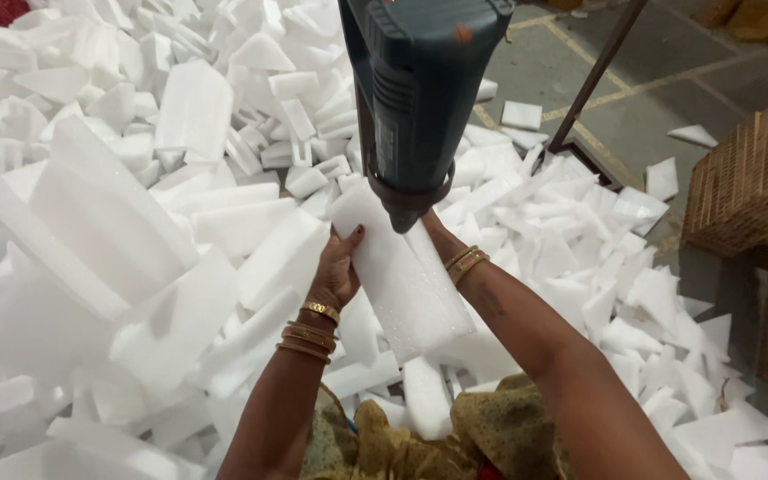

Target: The person sits on the floor surrounded by white foam pieces and uses a wire-cutting machine to slice rectangular foam blocks. They pick up blocks, position them under the wire, and drop the cut pieces back onto the pile.

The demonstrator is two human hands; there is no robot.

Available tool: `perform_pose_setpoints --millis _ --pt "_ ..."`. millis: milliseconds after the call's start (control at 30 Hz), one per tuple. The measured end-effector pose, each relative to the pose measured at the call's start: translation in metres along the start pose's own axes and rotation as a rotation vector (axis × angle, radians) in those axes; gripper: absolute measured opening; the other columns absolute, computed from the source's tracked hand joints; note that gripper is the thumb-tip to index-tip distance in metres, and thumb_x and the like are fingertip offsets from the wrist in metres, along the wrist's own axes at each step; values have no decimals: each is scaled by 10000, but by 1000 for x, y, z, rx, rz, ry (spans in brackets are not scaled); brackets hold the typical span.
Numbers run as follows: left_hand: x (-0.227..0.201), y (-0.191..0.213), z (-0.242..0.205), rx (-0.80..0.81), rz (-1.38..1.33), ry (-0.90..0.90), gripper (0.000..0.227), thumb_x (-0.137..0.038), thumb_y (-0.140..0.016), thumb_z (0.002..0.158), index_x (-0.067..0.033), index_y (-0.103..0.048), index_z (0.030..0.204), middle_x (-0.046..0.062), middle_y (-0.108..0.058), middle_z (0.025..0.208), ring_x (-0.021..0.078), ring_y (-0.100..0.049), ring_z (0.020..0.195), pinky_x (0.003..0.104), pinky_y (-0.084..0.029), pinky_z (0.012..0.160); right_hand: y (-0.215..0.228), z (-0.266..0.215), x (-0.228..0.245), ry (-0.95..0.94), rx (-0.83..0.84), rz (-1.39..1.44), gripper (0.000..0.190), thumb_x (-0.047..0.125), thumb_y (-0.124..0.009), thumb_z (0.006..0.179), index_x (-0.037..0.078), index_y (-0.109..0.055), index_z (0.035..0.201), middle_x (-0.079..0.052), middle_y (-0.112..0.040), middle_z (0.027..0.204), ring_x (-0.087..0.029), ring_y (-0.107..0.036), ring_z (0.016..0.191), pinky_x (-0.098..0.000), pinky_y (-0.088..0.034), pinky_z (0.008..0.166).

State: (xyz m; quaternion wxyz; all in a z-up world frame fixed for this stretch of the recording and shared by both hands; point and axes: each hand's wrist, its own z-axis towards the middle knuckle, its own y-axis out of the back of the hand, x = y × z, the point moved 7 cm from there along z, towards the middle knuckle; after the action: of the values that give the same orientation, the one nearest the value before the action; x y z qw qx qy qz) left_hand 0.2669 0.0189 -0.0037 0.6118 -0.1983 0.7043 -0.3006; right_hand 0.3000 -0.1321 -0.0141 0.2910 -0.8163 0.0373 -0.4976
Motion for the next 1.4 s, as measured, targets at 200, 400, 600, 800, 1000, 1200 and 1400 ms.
perform_pose_setpoints --millis 200,400,600,800,1000,1200,1400 --pt "14 -4 -18 -7 18 8 667 -134 -686 934 -145 -355 1513 109 -576 1348 274 -594 1213 435 -559 995 21 -17 -11 28 -45 -70 597 496 -445 1014 119 -494 1474 -143 -637 1299 -233 -648 1104 -378 -538 962" --pt "56 -25 -96 -160 195 132 775 -78 -639 902 -233 -215 1532 101 -496 1394 263 -564 1238 463 -586 962 13 -67 -32 115 -70 -235 575 441 -437 1023 175 -427 1533 -147 -591 1348 -245 -609 1161 -388 -518 994" --pt "71 -31 -136 -154 185 184 781 -48 -608 909 -255 -183 1530 126 -507 1382 274 -585 1222 459 -610 943 -3 -111 -48 169 2 -470 600 428 -359 1027 227 -327 1592 -100 -457 1507 -239 -546 1294 -353 -471 1084" --pt "79 -25 -151 -95 146 162 790 -38 -614 917 -230 -168 1540 143 -490 1401 286 -570 1250 467 -596 974 -12 -128 -61 160 43 -408 612 433 -358 1034 216 -299 1604 -205 -476 1433 -303 -532 1270 -433 -476 1073" --pt "45 -2 -145 -98 547 -164 811 -41 -613 958 -121 -110 1589 225 -194 1543 366 -369 1385 509 -460 1085 -33 -137 -32 515 67 -811 643 506 -299 1134 135 -233 1656 -182 -277 1709 -311 -256 1566 -422 -233 1249" --pt "-45 62 -185 -559 448 -317 896 -206 -547 1038 78 138 1542 320 -351 1553 363 -545 1366 423 -497 1150 26 -123 -43 114 11 -951 718 595 -355 983 196 -367 1580 -185 -501 1519 -300 -478 1413 -436 -424 1113" --pt "-103 35 -228 -539 575 -638 530 -138 -422 1077 25 -197 1528 221 -423 1486 323 -524 1343 426 -522 1094 159 -67 -85 -286 -130 -1697 548 499 -650 942 141 -620 1356 -136 -675 1299 -325 -623 1245 -457 -498 1040"
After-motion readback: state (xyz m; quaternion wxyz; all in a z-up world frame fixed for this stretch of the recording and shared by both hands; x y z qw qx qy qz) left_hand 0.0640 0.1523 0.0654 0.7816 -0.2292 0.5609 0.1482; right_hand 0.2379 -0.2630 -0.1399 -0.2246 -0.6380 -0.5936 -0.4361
